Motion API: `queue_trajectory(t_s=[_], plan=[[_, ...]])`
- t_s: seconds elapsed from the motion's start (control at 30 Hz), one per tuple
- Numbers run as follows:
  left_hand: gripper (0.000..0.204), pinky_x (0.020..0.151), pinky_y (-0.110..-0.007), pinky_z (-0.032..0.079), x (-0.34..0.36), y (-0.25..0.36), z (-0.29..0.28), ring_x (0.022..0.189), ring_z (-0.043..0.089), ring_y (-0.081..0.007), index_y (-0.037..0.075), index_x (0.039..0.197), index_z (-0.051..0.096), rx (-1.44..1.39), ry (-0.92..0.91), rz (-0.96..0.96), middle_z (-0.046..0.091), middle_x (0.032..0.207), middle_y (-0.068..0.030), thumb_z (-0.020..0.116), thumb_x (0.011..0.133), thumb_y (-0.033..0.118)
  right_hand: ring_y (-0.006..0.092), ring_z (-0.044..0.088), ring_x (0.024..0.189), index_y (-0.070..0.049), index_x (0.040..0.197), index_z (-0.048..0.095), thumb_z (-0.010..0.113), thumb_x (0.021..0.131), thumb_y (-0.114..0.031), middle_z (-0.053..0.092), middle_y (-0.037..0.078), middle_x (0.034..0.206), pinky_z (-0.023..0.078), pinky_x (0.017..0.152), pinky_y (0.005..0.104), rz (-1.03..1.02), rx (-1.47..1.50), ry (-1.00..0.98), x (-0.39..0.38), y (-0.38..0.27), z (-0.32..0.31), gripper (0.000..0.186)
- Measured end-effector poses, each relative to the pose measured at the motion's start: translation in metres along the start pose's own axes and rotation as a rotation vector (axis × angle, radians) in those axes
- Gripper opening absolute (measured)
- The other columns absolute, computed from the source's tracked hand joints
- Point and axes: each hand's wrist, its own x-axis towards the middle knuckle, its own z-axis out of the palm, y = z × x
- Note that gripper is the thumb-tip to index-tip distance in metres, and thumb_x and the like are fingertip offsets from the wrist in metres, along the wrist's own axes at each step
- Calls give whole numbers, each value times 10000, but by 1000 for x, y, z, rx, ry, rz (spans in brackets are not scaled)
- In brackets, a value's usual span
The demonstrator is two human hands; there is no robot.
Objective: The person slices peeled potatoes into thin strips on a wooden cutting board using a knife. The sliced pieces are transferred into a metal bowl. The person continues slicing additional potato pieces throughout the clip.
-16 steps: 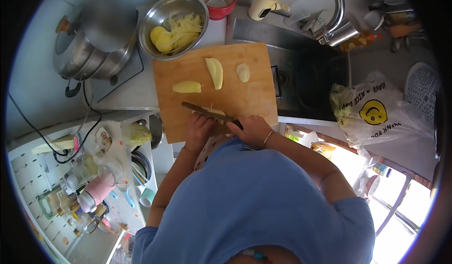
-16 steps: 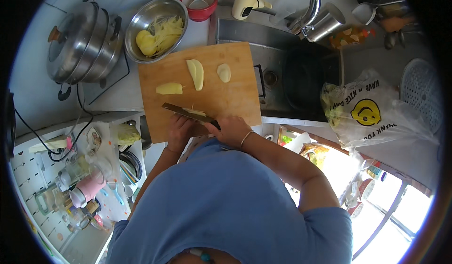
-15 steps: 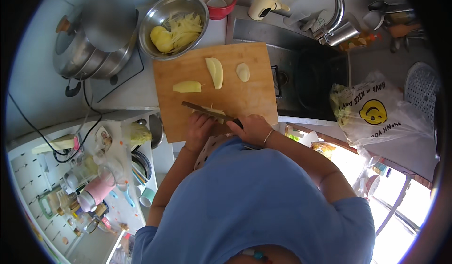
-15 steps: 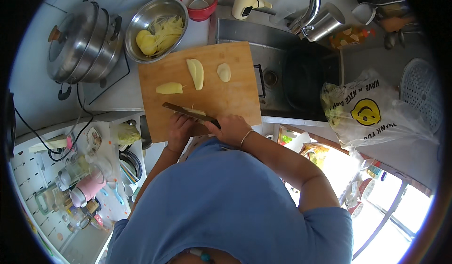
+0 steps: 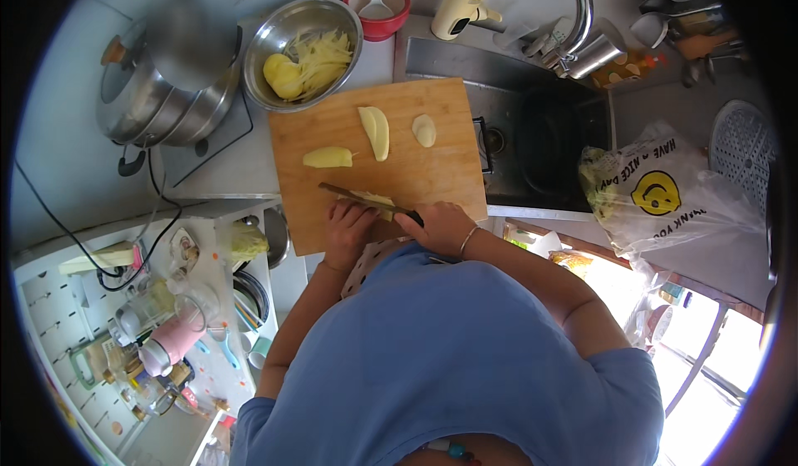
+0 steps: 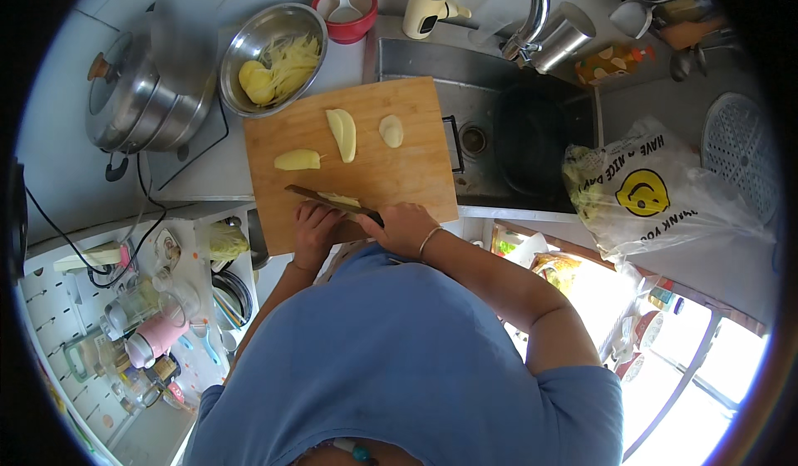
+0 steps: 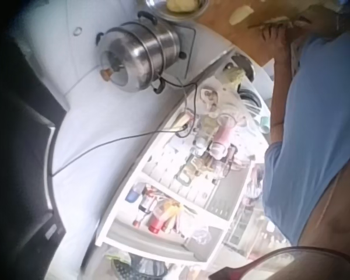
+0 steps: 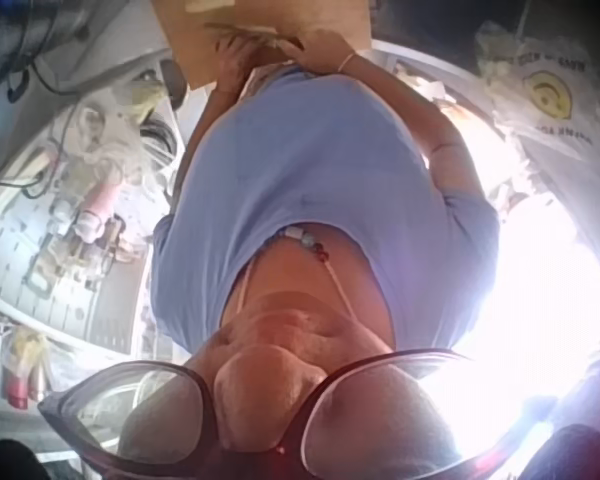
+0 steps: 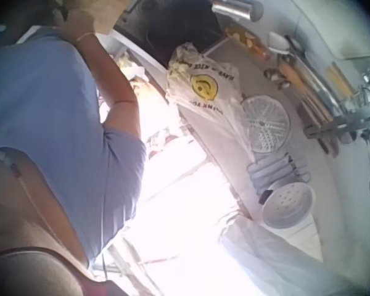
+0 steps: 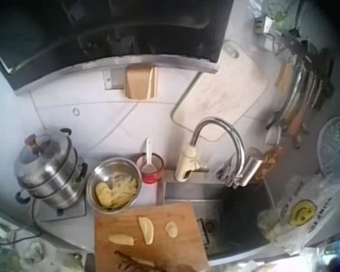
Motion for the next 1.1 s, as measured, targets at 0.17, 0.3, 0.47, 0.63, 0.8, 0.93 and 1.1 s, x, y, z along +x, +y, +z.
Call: queue_trajectory(t_s=[0.17,0.3,0.47,0.63,0.8,0.93,1.1], plan=[[304,1010,-449,473,-4,-3,-3,1155,650,-259,104,1094,760,0,-45,-2,724,1148,-35,712,794,90,469,697,1032,-41,1129,751,464,1053,-601,743,285,1019,517,969,536,-62,109,46,-11,15,2,634],[314,1021,-450,479,-6,-2,-3,1165,644,-263,99,1102,763,22,-43,3,722,1154,-40,705,793,85,481,697,1011,-56,1203,733,468,1053,-600,745,279,1022,517,961,546,-21,25,-42,-15,8,-5,623],[307,1017,-454,477,-5,-2,-3,1174,640,-269,96,1098,765,19,-43,6,724,1157,-38,704,797,83,490,702,969,-30,1131,754,463,1051,-608,743,288,1007,527,936,556,-13,9,-59,-14,6,-7,652],[304,1008,-457,475,-4,-2,-2,1167,642,-264,98,1095,765,10,-41,6,725,1150,-32,710,796,81,486,696,999,7,1071,761,462,1049,-614,732,311,1031,525,943,543,-40,10,-95,14,13,7,690],[302,1038,-457,465,-10,-5,0,1184,638,-263,105,1095,768,32,-52,5,724,1153,-30,711,799,81,477,694,1022,11,1073,758,450,1055,-615,729,320,1038,517,950,539,-52,102,27,-14,5,-1,698],[305,1057,-462,461,-10,-5,0,1201,633,-270,114,1103,773,32,-61,-6,720,1152,-30,714,804,87,476,683,1068,-1,1119,745,445,1057,-616,730,315,1051,494,996,536,22,13,-88,-13,1,-6,686],[305,1055,-466,464,-7,-2,-3,1204,631,-277,112,1110,773,49,-47,10,716,1160,-38,715,811,88,480,699,934,-5,1074,723,488,1060,-559,737,281,952,520,924,527,-22,-48,3,9,-11,12,602]])
